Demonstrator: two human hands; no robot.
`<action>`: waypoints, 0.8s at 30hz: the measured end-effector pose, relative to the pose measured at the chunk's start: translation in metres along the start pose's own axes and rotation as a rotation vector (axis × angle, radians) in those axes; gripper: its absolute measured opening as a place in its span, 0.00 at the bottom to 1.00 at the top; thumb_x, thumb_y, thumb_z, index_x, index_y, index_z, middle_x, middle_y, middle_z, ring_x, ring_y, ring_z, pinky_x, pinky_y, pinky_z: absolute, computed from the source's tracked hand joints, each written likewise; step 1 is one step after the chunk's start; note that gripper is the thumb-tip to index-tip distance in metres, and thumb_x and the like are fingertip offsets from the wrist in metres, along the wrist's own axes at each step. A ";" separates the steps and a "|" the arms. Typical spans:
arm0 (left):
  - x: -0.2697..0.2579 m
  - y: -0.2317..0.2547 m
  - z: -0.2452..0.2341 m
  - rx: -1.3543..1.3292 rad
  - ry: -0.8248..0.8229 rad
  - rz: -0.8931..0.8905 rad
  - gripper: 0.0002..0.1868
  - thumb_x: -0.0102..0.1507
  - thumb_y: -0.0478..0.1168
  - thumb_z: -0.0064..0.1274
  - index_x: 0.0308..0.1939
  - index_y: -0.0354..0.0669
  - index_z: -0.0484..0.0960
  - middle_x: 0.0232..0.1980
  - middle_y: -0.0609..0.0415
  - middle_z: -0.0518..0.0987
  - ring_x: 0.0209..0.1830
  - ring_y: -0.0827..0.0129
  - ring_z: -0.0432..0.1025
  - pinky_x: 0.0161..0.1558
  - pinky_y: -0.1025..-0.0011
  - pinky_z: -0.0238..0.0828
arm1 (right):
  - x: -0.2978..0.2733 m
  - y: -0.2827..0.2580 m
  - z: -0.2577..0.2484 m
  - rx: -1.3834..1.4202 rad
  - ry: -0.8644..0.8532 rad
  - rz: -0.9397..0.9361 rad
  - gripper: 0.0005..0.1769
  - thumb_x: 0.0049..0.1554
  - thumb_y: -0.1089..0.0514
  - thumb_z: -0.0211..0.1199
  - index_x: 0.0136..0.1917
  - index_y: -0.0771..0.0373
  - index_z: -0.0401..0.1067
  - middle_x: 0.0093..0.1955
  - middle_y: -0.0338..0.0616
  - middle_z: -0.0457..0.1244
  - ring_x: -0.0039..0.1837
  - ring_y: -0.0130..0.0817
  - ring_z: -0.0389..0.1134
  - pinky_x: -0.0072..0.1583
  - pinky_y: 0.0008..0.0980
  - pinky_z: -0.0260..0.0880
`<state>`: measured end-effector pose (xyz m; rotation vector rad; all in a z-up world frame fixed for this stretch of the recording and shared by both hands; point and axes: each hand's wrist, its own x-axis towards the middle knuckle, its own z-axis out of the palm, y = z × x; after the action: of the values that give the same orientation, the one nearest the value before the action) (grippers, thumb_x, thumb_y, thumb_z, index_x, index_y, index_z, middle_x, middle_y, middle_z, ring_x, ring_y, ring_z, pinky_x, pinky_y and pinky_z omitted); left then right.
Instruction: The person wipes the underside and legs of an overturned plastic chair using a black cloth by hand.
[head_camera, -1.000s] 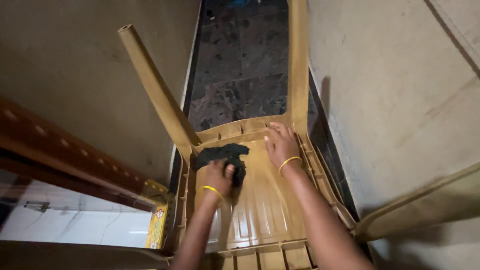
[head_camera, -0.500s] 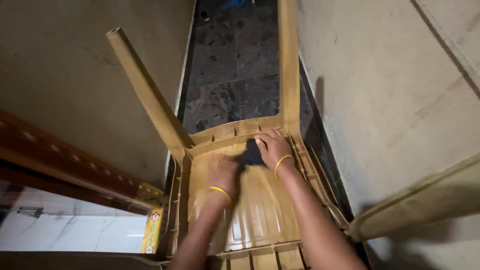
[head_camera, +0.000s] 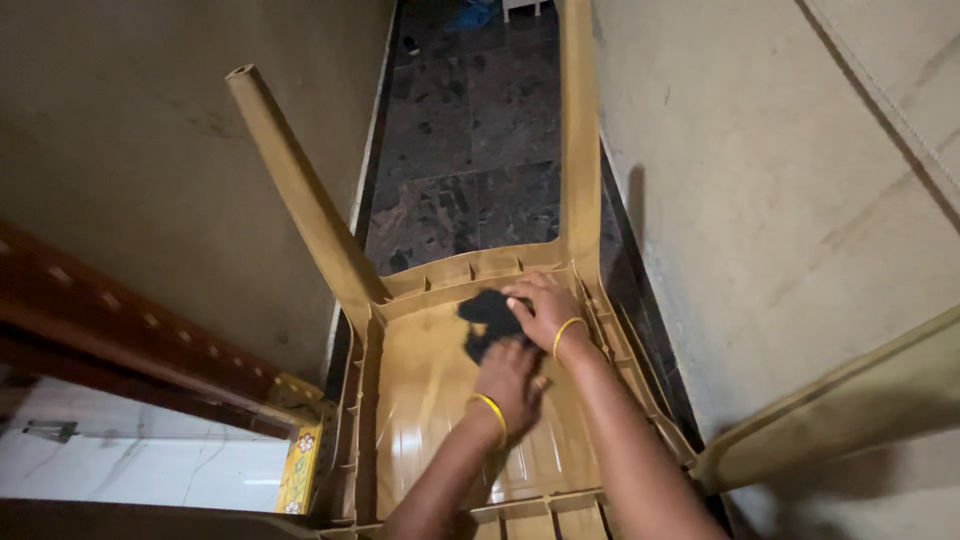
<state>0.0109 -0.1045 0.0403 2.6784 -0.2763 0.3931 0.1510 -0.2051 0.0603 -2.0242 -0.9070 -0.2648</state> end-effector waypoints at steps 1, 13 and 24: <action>-0.001 0.004 -0.004 -0.011 0.018 -0.002 0.26 0.60 0.44 0.58 0.58 0.35 0.77 0.59 0.36 0.73 0.62 0.40 0.63 0.65 0.50 0.56 | 0.000 0.000 0.001 -0.008 -0.075 -0.006 0.12 0.55 0.57 0.65 0.53 0.55 0.80 0.56 0.44 0.69 0.62 0.48 0.66 0.64 0.43 0.66; -0.043 -0.113 -0.015 0.174 0.148 -0.557 0.27 0.59 0.44 0.58 0.62 0.44 0.76 0.72 0.44 0.66 0.73 0.48 0.57 0.70 0.48 0.51 | -0.006 -0.025 0.024 -0.169 -0.419 0.069 0.19 0.55 0.49 0.63 0.59 0.52 0.78 0.64 0.35 0.65 0.71 0.41 0.58 0.69 0.46 0.57; -0.018 -0.014 -0.026 -0.161 0.171 -0.218 0.26 0.61 0.39 0.54 0.64 0.44 0.76 0.75 0.39 0.66 0.72 0.41 0.60 0.72 0.52 0.53 | -0.005 0.014 -0.007 -0.528 0.216 0.235 0.17 0.51 0.66 0.60 0.52 0.56 0.80 0.60 0.47 0.66 0.66 0.50 0.63 0.63 0.46 0.65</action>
<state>-0.0089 -0.0788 0.0522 2.4663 0.0337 0.5048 0.1584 -0.2178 0.0531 -2.4976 -0.4864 -0.6307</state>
